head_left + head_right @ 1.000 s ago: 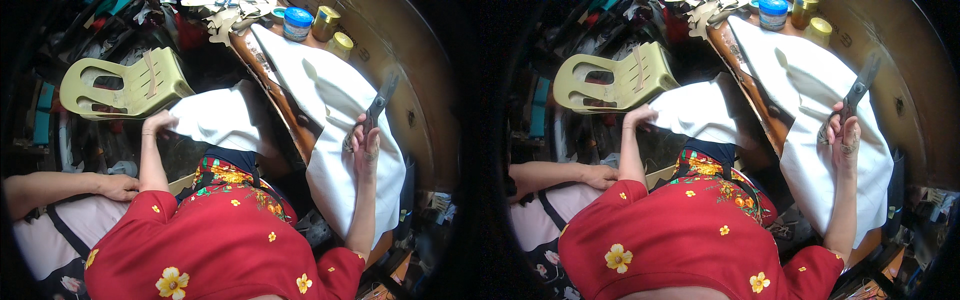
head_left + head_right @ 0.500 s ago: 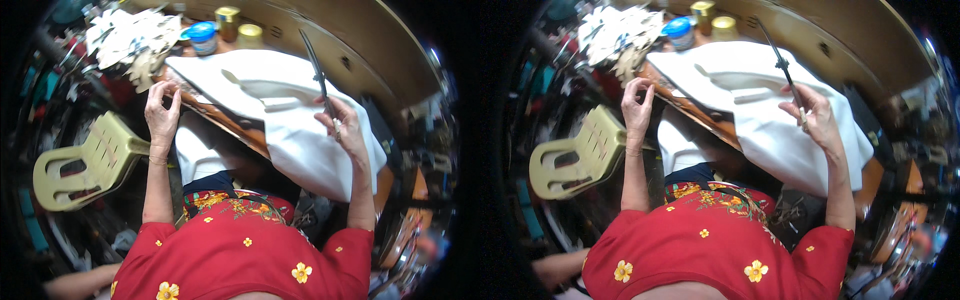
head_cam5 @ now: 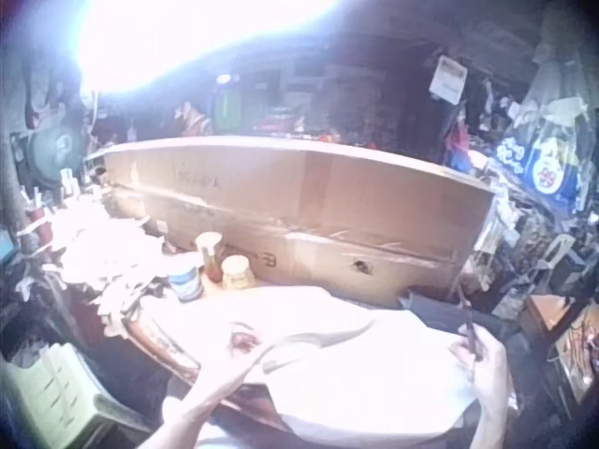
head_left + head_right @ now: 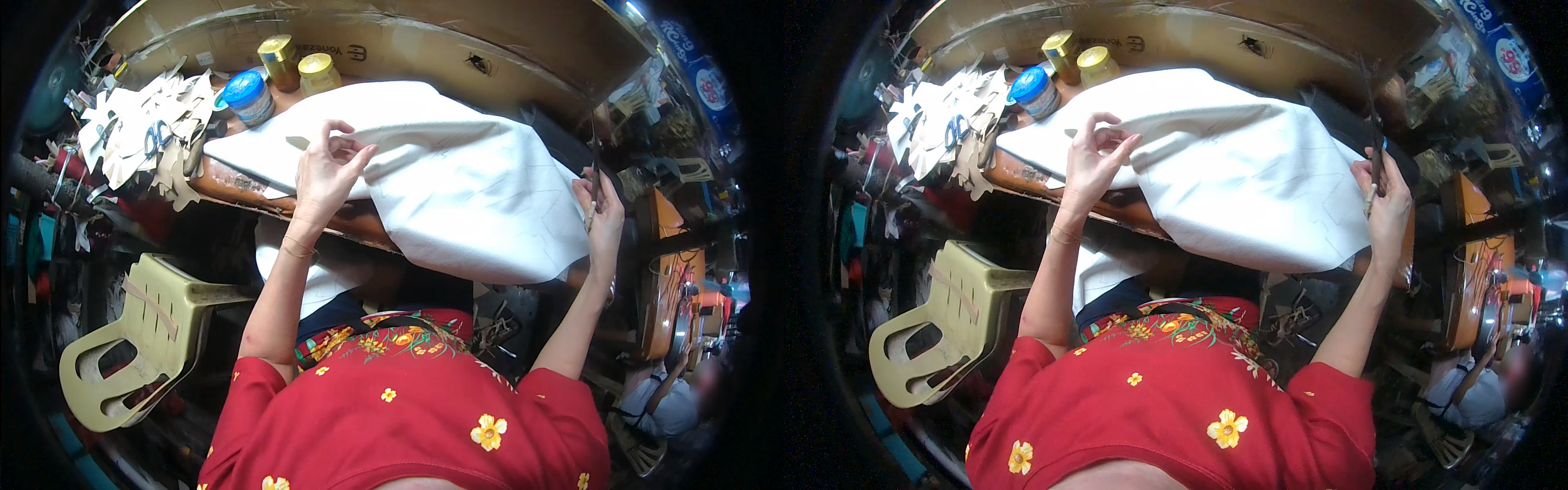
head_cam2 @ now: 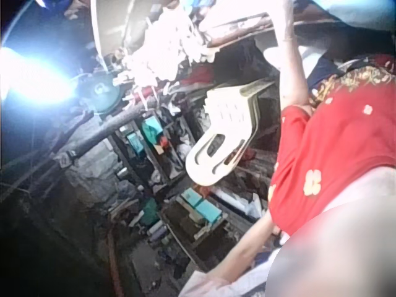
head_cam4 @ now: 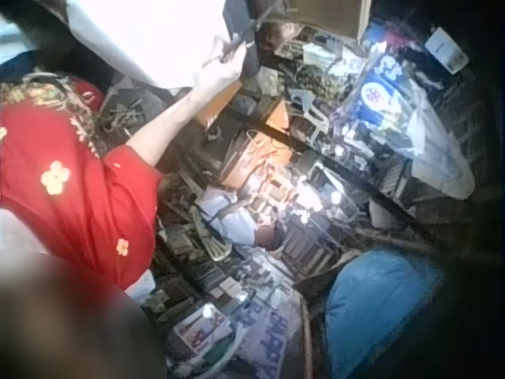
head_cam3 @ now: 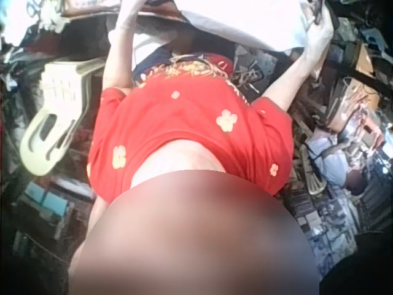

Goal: The person cuts a large white fabric using shears while seated on a low stool. They repeatedly lift, fold, and reposition the fabric to make successive cuts, producing multiple fabric pieces.

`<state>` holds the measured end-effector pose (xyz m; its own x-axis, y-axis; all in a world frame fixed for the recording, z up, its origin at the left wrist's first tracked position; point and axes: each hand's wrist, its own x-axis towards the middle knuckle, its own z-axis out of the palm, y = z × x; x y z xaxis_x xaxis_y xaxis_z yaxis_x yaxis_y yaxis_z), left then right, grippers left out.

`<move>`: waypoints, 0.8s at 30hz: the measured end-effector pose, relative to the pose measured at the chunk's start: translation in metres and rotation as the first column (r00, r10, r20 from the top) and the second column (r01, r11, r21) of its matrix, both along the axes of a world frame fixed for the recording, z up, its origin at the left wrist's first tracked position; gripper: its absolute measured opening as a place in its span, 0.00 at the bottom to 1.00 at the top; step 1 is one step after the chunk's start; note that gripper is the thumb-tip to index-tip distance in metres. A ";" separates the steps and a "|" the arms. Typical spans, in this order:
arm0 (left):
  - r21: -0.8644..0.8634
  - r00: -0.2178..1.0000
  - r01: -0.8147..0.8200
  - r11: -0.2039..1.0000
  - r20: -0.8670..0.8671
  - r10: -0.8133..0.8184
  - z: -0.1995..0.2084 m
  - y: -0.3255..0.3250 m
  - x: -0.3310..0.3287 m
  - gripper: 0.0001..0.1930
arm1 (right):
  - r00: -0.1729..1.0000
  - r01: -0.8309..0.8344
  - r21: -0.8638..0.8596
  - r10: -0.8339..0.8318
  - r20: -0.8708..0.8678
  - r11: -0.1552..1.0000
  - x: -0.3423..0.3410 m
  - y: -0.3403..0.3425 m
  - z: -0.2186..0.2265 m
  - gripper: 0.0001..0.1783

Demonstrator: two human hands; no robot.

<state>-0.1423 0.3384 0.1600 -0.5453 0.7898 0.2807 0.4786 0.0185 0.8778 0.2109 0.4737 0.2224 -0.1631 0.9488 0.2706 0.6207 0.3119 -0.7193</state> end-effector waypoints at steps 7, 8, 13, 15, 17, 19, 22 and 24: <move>0.036 0.848 -0.283 0.958 -0.457 0.268 0.002 -0.006 0.003 0.34 | 0.994 0.040 0.010 -0.040 0.105 0.999 0.003 -0.004 -0.017 0.22; 0.002 0.858 -0.281 0.960 -0.448 0.252 0.002 -0.004 0.001 0.34 | 0.992 0.043 0.012 -0.044 0.118 0.999 0.002 -0.004 -0.020 0.22; -0.172 0.925 -0.238 0.956 -0.341 0.169 0.011 0.010 -0.009 0.29 | 0.993 0.050 0.064 -0.056 0.100 0.997 0.006 -0.003 -0.030 0.26; -0.096 0.870 -0.279 0.955 -0.447 0.209 0.014 0.009 -0.010 0.26 | 0.982 0.120 0.075 -0.129 0.141 0.990 0.015 -0.003 -0.030 0.27; -0.230 0.908 -0.281 0.932 -0.378 0.181 0.014 0.002 -0.008 0.28 | 0.967 0.161 0.111 -0.179 0.181 0.981 0.024 -0.003 -0.031 0.26; -0.165 0.917 -0.228 0.960 -0.367 0.154 0.009 -0.003 0.000 0.31 | 0.979 0.151 0.070 -0.159 0.125 0.986 0.030 -0.005 -0.031 0.26; -0.103 0.931 -0.178 0.979 -0.340 0.133 -0.002 -0.003 0.012 0.39 | 0.992 0.113 0.033 -0.114 0.050 0.993 0.031 -0.008 -0.035 0.25; -0.063 0.933 -0.158 0.985 -0.337 0.128 -0.009 -0.001 0.016 0.40 | 0.993 0.103 0.028 -0.104 0.048 0.994 0.028 -0.009 -0.036 0.25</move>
